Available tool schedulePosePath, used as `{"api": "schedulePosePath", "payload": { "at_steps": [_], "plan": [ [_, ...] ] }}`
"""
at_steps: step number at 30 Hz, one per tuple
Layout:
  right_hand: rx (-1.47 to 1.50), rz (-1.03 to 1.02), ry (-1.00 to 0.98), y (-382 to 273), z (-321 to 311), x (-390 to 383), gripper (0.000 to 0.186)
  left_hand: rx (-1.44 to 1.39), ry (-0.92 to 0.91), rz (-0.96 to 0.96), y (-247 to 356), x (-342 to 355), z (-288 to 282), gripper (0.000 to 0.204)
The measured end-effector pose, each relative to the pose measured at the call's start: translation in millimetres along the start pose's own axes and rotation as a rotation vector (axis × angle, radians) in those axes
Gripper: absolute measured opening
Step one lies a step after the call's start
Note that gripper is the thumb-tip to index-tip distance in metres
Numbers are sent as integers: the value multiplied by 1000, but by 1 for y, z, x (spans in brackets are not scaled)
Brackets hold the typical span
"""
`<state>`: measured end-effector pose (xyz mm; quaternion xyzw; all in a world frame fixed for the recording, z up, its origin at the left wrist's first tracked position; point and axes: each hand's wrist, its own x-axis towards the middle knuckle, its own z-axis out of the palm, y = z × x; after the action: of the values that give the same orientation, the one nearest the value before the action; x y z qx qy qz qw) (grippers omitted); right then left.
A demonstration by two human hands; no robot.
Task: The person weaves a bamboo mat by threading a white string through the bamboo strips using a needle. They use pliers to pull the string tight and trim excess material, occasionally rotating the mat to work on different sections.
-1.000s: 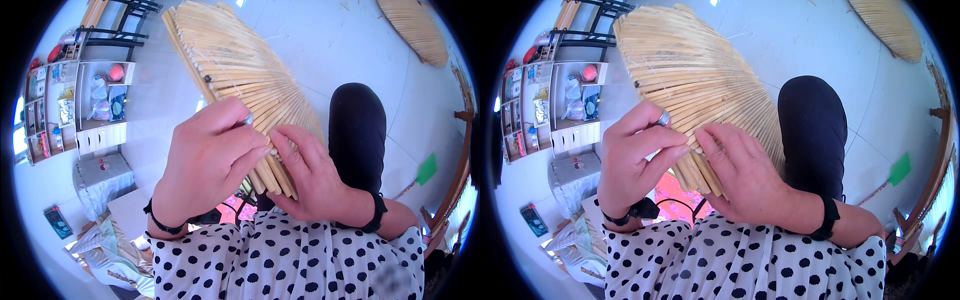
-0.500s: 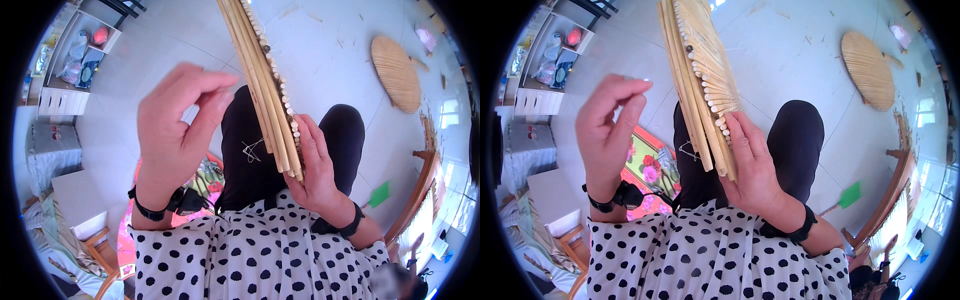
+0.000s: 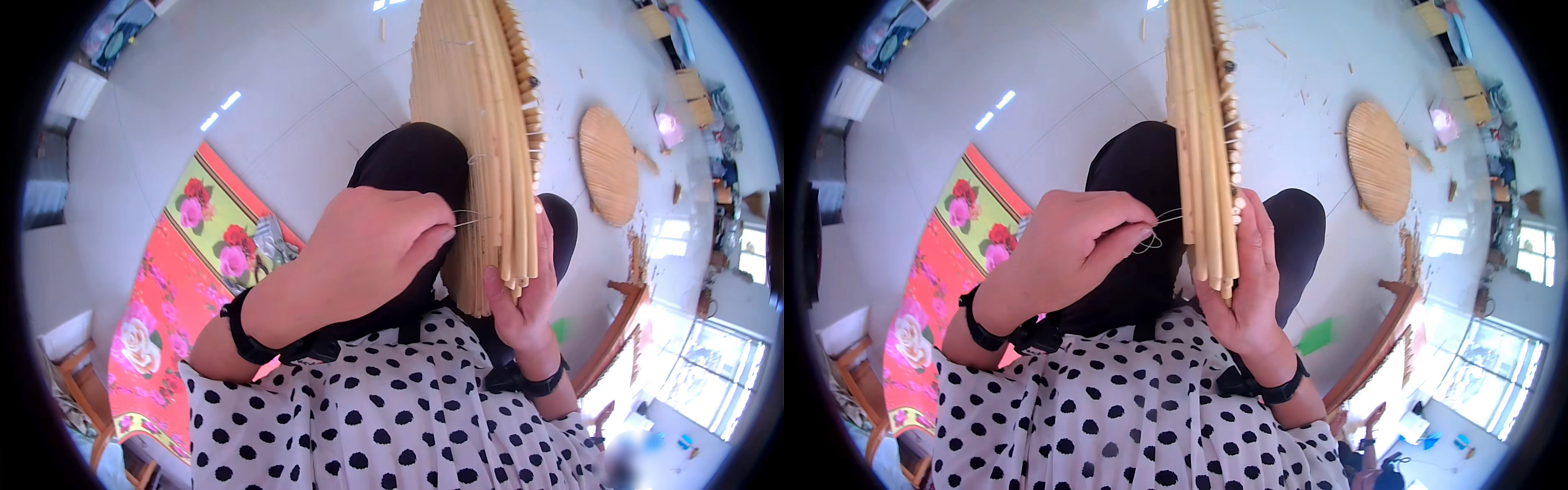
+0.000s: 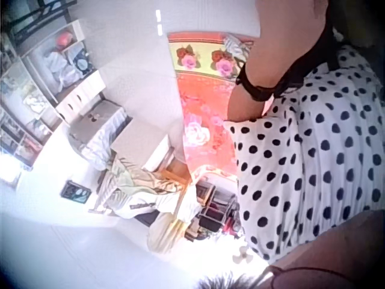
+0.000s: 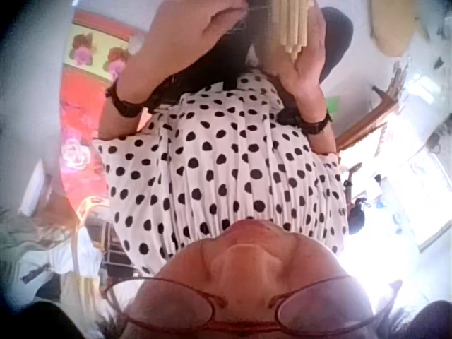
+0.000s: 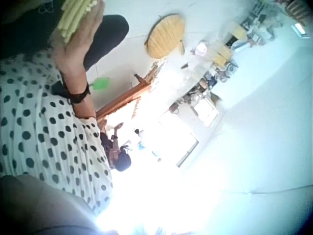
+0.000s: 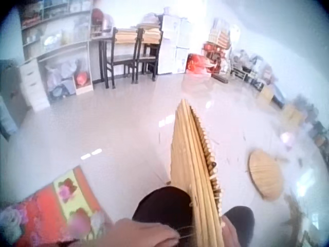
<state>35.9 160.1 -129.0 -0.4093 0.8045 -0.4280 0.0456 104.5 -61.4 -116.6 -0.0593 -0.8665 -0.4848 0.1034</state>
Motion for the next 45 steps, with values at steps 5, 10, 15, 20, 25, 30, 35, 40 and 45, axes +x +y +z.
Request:
{"api": "schedulePosePath", "payload": {
  "at_steps": [5,10,15,20,25,30,35,40,45],
  "plan": [
    [77,196,-39,4,-4,-11,73,3,-4,-34,-1,0,8,5],
    [159,334,-4,-8,-1,-12,75,4,-7,-58,-2,4,13,5],
    [226,389,35,-12,0,-11,74,39,-34,-31,-1,12,11,7],
    [231,332,-11,-6,-2,-13,74,-62,38,3,-1,14,14,4],
    [243,188,1,-4,3,-2,80,-180,21,-84,7,17,4,8],
    [238,108,2,0,5,4,81,-162,-10,-211,17,19,0,10],
    [198,84,90,-5,12,4,81,-70,22,-204,13,12,2,11],
    [215,83,102,-1,13,3,88,15,1,-201,20,11,-2,14],
    [285,47,117,-1,7,7,86,120,30,-171,17,4,1,11]
  ]
}}
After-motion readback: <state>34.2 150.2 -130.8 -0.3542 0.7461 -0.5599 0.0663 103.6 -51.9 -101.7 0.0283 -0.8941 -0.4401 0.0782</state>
